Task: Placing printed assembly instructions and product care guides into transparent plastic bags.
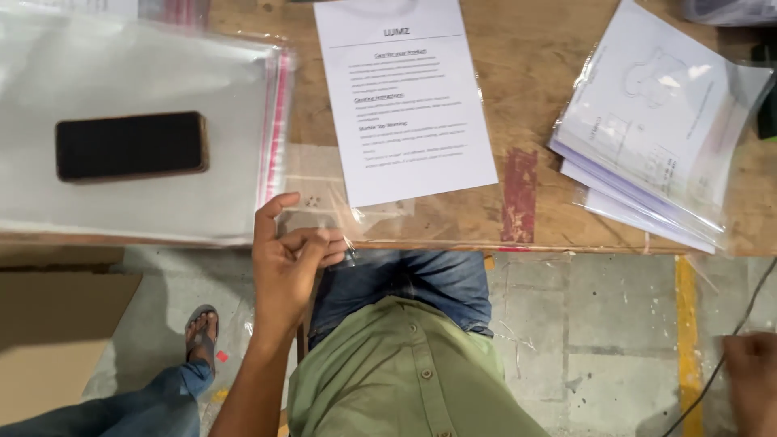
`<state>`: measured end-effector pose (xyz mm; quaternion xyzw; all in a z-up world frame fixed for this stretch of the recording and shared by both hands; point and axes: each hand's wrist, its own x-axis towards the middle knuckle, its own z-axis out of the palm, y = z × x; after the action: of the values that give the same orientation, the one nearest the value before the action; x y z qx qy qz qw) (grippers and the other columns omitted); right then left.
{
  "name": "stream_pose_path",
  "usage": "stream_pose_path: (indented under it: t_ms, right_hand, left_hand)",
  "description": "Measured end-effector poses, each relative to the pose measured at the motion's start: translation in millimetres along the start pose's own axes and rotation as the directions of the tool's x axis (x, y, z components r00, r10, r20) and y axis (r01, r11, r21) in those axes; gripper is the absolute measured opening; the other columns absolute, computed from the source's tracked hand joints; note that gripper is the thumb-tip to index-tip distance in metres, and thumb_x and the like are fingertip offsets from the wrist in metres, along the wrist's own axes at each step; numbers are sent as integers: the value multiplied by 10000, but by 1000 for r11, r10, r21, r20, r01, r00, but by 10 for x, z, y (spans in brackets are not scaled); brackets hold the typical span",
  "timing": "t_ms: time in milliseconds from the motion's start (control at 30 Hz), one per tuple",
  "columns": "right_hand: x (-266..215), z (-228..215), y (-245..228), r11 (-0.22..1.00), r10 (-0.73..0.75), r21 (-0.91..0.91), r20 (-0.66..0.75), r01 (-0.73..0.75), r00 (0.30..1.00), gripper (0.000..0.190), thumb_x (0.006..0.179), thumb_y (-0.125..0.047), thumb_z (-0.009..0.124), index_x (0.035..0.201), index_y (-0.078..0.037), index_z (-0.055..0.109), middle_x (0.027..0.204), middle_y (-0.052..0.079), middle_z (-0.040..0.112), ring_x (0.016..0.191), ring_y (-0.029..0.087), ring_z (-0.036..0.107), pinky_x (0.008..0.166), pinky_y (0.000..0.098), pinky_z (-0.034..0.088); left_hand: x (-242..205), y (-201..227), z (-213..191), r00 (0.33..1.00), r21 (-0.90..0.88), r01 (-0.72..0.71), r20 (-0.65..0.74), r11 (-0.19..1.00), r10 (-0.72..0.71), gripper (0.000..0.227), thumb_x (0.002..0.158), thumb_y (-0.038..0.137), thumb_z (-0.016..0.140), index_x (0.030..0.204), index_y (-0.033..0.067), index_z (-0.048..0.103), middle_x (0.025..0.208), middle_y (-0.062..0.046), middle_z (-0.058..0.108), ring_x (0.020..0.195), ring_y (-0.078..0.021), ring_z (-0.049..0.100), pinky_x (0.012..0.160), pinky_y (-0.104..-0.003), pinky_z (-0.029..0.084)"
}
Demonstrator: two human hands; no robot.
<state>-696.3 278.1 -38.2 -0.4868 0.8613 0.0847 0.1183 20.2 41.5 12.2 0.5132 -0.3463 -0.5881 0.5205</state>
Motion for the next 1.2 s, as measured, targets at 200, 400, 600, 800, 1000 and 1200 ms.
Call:
stream_pose_path:
  t_ms: [200,400,600,800,1000,1200]
  right_hand:
    - [-423,1170,-1151,963,-268,175,564,205,781,199,853,-255,735,970,-94,754,848,123,783,814,262,699,737,374,602]
    - [-702,-23,-2618,893,-426,357,484,272,764,306,869,-210,720,1166,-137,717,870,103,771,756,224,706,716,363,593]
    - [-523,-941,-3611,656,-603,416,-214,630,769,771,775,-300,802,1454,-99,496,1140,156,664,1022,288,677,871,438,570]
    - [156,-1036,-4367,427,-792,298,-333,854,512,706,838,-254,792,1446,-36,508,1365,205,564,1257,400,547,1042,477,464]
    - [386,-1053,-4666,418,-803,336,-299,844,516,317,853,-247,819,1078,-32,754,1179,129,653,1123,317,598,927,425,475]
    - [380,-1055,-4685,475,-677,556,-264,682,687,239,879,-260,783,931,-33,732,1010,78,642,979,238,623,817,376,497]
  left_hand:
    - [-48,-141,-191,944,244,-255,271,936,186,511,902,-42,516,1391,65,620,1199,-135,737,1124,-243,715,942,-311,549]
    - [-8,198,37,736,708,-642,460,295,497,455,724,25,729,1155,162,774,1226,-226,579,1089,-383,593,906,-402,503]
    - [264,74,-85,697,611,-704,498,362,516,84,962,123,715,1035,89,741,1098,-49,756,1098,-236,683,1036,-403,389]
    - [280,73,-42,770,642,-616,367,457,522,99,962,149,721,1023,77,753,958,-35,773,795,-189,666,946,-363,405]
    - [327,43,-3,782,701,-562,276,440,559,129,931,165,799,1020,80,759,848,-24,756,713,-178,645,827,-321,449]
    - [357,68,5,799,739,-526,259,422,542,326,902,217,838,1169,89,703,949,-25,793,757,-184,642,822,-332,463]
